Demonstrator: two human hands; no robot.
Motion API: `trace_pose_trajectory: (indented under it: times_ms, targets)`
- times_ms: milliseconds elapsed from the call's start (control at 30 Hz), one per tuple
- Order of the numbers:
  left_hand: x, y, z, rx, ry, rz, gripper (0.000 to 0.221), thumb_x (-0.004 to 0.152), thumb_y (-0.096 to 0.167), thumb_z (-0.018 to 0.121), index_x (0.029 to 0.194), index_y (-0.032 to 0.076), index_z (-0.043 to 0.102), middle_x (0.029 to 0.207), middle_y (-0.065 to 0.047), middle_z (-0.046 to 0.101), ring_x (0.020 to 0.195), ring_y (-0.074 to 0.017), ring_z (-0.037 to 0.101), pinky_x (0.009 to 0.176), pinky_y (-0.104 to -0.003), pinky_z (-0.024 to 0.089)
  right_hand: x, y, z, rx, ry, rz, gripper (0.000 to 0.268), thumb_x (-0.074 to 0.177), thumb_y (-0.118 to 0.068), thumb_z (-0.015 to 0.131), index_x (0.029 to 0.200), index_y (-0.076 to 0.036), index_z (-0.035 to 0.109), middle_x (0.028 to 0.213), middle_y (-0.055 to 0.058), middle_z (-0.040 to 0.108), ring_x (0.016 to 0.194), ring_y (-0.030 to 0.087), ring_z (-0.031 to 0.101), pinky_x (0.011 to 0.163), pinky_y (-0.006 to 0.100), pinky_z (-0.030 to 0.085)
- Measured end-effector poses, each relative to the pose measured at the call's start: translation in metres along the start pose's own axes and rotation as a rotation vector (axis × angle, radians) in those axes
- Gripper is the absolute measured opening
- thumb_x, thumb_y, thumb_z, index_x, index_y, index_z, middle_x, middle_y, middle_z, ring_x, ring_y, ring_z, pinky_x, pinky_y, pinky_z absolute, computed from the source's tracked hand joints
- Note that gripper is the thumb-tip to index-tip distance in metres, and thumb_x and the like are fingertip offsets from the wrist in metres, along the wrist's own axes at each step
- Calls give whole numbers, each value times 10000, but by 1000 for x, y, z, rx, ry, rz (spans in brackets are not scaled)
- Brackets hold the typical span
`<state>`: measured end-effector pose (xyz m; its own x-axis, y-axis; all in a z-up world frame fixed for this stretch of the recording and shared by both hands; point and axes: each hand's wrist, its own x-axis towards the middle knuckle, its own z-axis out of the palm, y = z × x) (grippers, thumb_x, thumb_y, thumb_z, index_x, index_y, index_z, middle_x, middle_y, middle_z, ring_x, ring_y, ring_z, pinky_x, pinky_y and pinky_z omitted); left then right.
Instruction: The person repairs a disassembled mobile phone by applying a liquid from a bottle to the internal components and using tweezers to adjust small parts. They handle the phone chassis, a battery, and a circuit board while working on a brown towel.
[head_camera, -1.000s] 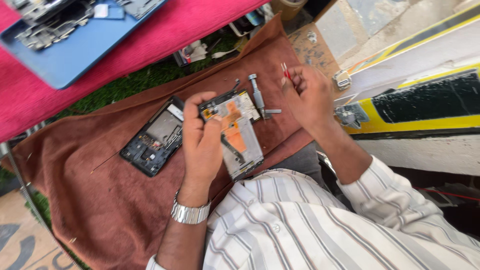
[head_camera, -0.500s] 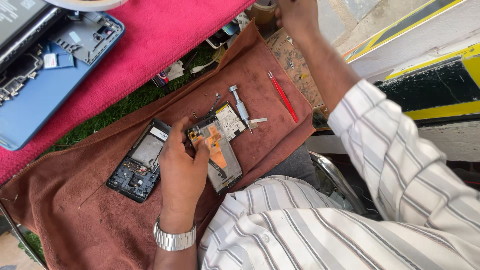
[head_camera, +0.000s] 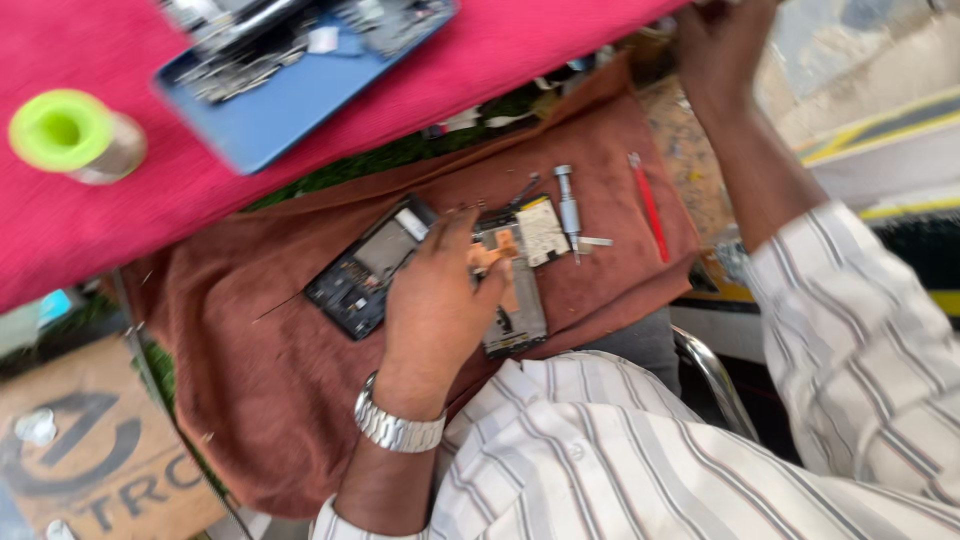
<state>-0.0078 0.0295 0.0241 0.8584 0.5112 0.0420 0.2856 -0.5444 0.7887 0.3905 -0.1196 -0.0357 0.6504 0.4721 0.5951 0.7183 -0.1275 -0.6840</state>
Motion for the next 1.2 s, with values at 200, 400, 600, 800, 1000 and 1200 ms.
trace_pose_trajectory:
  times_ms: [200, 400, 600, 800, 1000, 1200]
  targets:
    - [-9, 20, -18, -244, 38, 134, 356, 961, 276, 697, 1273, 106, 683, 1159, -127, 733, 1026, -297, 713, 851, -407, 578, -93, -143, -24, 347, -215, 27, 290, 1071, -117, 774, 1260, 7, 592, 1171, 158, 594, 1034, 232, 614, 926, 342, 547]
    - [-20, 43, -18, -742, -196, 320, 390, 984, 296, 709, 1300, 70, 671, 1095, -88, 668, 976, -232, 682, 846, -297, 584, -187, -194, -38, 1220, -617, 728, 538, 1042, -469, 716, 1216, 19, 576, 1118, 220, 649, 996, 289, 689, 860, 444, 598]
    - [-23, 42, -9, -765, -200, 549, 181, 1033, 273, 663, 1130, 127, 708, 1076, -45, 693, 999, -185, 696, 927, -303, 557, -200, -210, -36, 1151, -927, 737, 897, 895, -632, 724, 1417, 42, 444, 992, 190, 705, 887, 270, 735, 766, 414, 626]
    - [-32, 45, 2, -764, -190, 398, 210, 1101, 268, 611, 1077, 72, 684, 948, -39, 725, 900, -164, 736, 836, -273, 579, -223, -196, -39, 1177, -900, 834, 956, 785, -510, 904, 1401, 49, 433, 937, 170, 675, 825, 271, 701, 694, 388, 586]
    - [-41, 59, -6, -1144, -80, 367, 251, 1191, 277, 541, 1152, 48, 637, 1051, -37, 713, 1010, -134, 704, 952, -266, 574, -212, -174, -42, 885, -951, 639, 683, 754, -331, 924, 1228, 38, 599, 929, 153, 748, 840, 239, 743, 735, 359, 611]
    - [-32, 20, -83, -834, 739, 309, 212, 1089, 228, 628, 1104, 24, 682, 992, -49, 696, 787, -101, 562, 716, -255, 447, -223, -186, -24, 739, -928, 614, 543, 793, -237, 870, 1208, 23, 636, 952, 106, 731, 900, 176, 705, 826, 334, 588]
